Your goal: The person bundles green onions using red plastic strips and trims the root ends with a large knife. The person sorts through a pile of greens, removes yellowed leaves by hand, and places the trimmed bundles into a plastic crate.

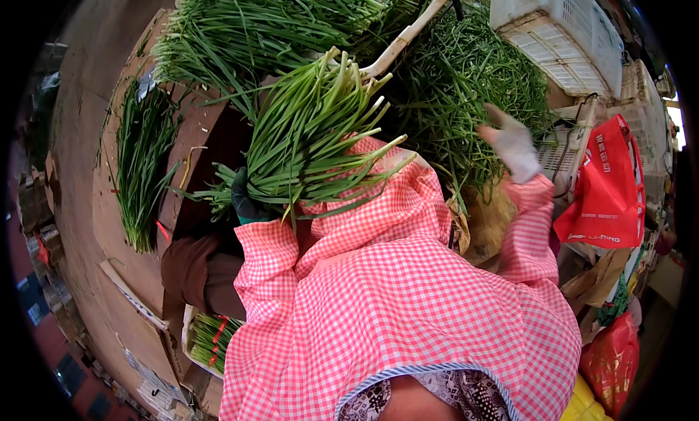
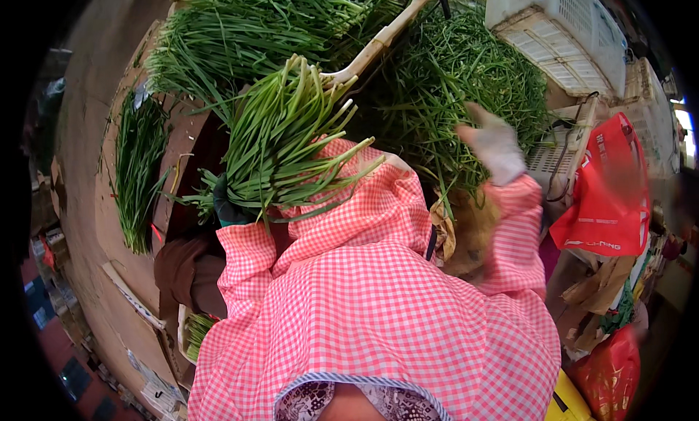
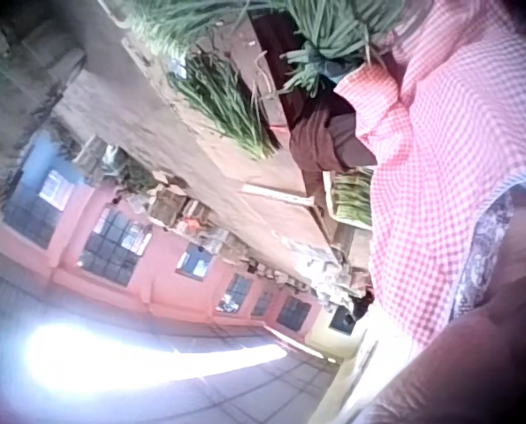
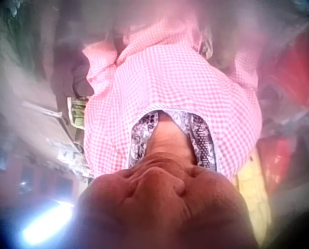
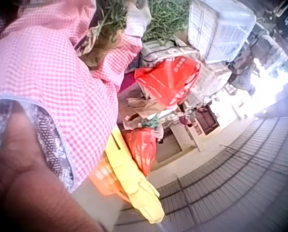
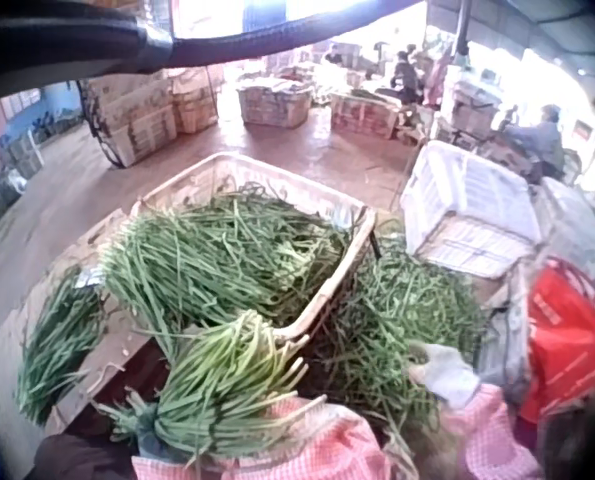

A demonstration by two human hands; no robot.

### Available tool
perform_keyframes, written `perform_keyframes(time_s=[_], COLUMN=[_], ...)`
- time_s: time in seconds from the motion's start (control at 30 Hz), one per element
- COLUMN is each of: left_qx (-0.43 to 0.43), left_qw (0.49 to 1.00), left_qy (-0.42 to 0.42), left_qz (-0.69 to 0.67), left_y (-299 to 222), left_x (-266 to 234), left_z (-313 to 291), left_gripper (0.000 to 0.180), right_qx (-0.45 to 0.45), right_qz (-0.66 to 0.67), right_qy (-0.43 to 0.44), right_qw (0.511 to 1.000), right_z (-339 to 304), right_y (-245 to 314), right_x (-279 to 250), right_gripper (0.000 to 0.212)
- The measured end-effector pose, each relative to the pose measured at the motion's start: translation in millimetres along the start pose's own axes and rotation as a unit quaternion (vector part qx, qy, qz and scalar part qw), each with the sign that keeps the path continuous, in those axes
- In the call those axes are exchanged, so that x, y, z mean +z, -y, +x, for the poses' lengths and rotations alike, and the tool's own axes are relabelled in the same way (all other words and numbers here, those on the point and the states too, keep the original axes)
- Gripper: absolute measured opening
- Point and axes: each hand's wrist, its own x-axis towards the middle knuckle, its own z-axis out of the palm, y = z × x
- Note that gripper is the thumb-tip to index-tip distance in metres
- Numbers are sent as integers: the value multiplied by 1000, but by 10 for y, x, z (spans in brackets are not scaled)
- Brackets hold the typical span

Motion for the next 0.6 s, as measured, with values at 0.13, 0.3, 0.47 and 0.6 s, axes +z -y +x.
perform_keyframes(time_s=[0.13, 0.3, 0.47, 0.6], left_qx=[-30, 15, -20, -14], left_qw=[998, 992, 998, 997], left_qy=[1, 80, 64, 3], left_qz=[48, 93, 14, 74], left_y=[-7, -260, -125, 20], left_x=[197, 144, 326, 282], left_z=[-140, -293, -180, -127], left_gripper=[40, 42, 42, 41], right_qx=[-96, -47, -36, -93], right_qz=[279, 356, 261, 140], right_qy=[133, 173, 186, 83], right_qw=[946, 917, 947, 982], right_z=[144, -109, -222, -162], right_y=[996, 1592, 482, -72], right_x=[669, 914, 1351, 1160], right_gripper=[46, 24, 21, 19])
